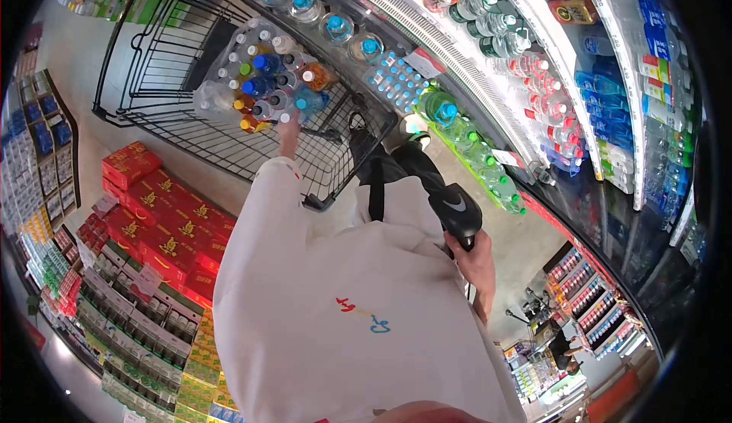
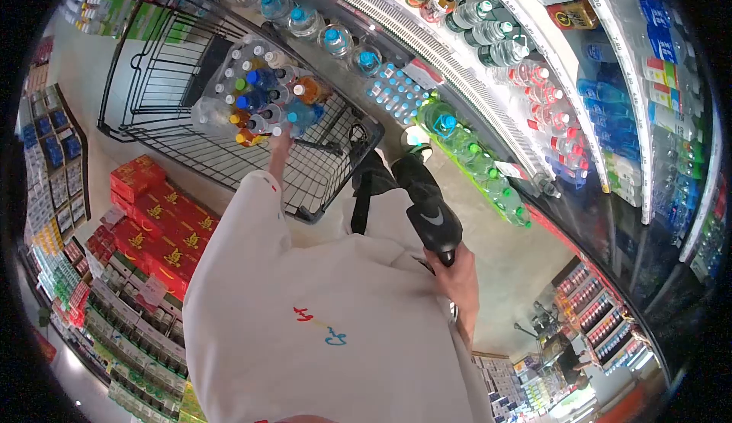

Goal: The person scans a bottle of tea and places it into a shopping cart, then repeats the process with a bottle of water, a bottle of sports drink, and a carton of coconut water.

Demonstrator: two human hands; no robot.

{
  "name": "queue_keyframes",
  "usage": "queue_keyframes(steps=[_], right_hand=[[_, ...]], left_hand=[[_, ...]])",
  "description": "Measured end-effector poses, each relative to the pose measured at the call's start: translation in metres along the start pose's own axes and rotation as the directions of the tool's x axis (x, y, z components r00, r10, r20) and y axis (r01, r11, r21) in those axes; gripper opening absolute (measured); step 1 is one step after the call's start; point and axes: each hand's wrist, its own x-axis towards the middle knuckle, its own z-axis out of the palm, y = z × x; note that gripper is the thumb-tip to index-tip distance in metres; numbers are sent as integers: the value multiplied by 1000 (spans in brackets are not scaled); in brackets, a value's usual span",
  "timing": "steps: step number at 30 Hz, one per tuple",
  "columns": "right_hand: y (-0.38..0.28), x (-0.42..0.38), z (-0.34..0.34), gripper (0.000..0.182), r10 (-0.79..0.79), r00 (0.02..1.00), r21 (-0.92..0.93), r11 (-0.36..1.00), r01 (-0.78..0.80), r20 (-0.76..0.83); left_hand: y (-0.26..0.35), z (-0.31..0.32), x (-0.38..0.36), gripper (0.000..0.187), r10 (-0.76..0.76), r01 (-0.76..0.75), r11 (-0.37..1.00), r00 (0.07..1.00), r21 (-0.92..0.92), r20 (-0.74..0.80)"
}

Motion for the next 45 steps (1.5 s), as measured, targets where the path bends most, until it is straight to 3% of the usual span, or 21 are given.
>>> queue_keyframes(steps=[4, 6, 8, 15, 18, 21, 22, 24, 26, 27, 28, 29, 30, 31, 32, 34, 36, 40, 42, 43, 45], right_hand=[[3, 7, -6, 25, -79, 996, -23, 997, 78, -36], [3, 9, -12, 27, -86, 993, 9, 996, 87, -77], [1, 11, -23, 36, -149, 988, 22, 988, 150, -29], [57, 24, -55, 40, -244, 964, 158, 953, 258, -105], [83, 29, -83, 42, -303, 935, 247, 907, 342, -183], [118, 37, -109, 44, -371, 882, 326, 828, 456, -292], [129, 40, -118, 44, -367, 875, 340, 817, 466, -316], [153, 44, -137, 45, -327, 877, 420, 782, 461, -353], [176, 48, -159, 45, -297, 896, 461, 777, 428, -331], [186, 49, -169, 45, -261, 907, 480, 781, 400, -330], [195, 50, -178, 45, -227, 918, 499, 783, 371, -327], [206, 53, -185, 45, -227, 915, 508, 774, 377, -334], [218, 56, -191, 43, -212, 921, 509, 781, 361, -327], [229, 58, -197, 42, -196, 927, 510, 789, 343, -319], [236, 56, -206, 42, -194, 925, 517, 783, 346, -326], [248, 49, -228, 39, -136, 952, 563, 780, 273, -273], [267, 50, -232, 35, -129, 930, 557, 769, 313, -345], [295, 47, -243, 30, -27, 914, 559, 783, 271, -406], [308, 50, -244, 31, 58, 935, 615, 767, 183, -350], [313, 52, -244, 31, 61, 936, 620, 764, 179, -346], [317, 56, -246, 31, 63, 928, 655, 726, 210, -367]], left_hand=[[-30, -8, 33, 37, 113, -80, 907, 992, 413, -57], [-55, -6, 41, 29, 260, -239, 925, 965, 297, -35], [-30, 2, -27, 27, 54, -92, 963, 987, 255, 150], [-19, 47, -111, 23, -86, -250, 715, 895, 653, 438], [-18, 68, -132, 34, 321, -512, 657, 854, 554, 408], [15, 111, -210, 56, 777, -730, 327, 569, 600, 269], [29, 137, -243, 56, 787, -747, 300, 546, 594, 289], [48, 202, -295, 57, 885, -949, 178, 270, 260, 378], [60, 284, -339, 56, 766, -947, 291, 316, 137, 560], [70, 334, -347, 55, 650, -986, 91, 165, 140, 742], [65, 389, -372, 47, 585, -957, 285, 137, -44, 799], [68, 437, -405, 42, 429, -952, 303, 169, 35, 888], [62, 493, -404, 45, 403, -974, 197, -25, -114, 915], [62, 544, -435, 53, 326, -996, 64, 78, 60, 942], [56, 596, -438, 60, 287, -998, 44, -24, -38, 958], [44, 669, -501, 69, 311, -987, 122, -60, -103, 949], [26, 749, -511, 60, 619, -975, -117, -219, -188, 754], [34, 815, -544, 43, 463, -963, -156, -268, -220, 845], [28, 836, -518, 31, 586, -981, -190, -154, -50, 796], [32, 824, -529, 39, 497, -991, -135, -52, 18, 866], [25, 801, -547, 45, 584, -993, -82, -121, -90, 803]])
